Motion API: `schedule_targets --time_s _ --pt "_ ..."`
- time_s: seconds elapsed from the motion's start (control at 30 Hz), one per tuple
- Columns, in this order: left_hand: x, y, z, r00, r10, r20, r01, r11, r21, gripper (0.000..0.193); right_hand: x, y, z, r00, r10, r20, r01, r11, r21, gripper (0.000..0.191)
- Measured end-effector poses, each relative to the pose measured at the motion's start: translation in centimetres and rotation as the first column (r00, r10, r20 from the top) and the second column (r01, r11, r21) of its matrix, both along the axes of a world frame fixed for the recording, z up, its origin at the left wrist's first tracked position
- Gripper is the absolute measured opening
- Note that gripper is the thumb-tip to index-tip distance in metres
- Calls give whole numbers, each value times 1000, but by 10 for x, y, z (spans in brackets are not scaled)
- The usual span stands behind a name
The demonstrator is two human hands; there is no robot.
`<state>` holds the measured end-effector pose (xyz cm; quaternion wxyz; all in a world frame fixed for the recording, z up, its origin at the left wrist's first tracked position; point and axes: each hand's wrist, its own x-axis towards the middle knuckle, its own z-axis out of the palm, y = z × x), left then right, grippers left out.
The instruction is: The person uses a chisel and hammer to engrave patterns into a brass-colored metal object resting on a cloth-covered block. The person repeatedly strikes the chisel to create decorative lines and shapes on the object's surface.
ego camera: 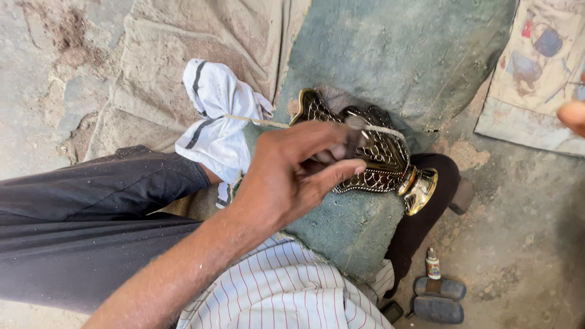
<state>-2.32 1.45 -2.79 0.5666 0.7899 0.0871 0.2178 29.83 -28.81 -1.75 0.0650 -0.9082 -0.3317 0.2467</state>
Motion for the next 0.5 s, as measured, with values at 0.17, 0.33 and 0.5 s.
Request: schedule_targets --time_s 0.17,0.33,0.5 --pt "19 11 4 956 -206 -209 192 978 -83 42 -37 -39 -11 974 -225 -31 224 973 -50 42" --pt "25 13 7 960 -252 -125 255 967 5 45 -66 -43 -13 942 -319 -105 320 947 -4 44" --pt "25 16 7 933 -313 -178 319 948 7 44 -78 -24 4 970 -142 -199 181 964 196 46"
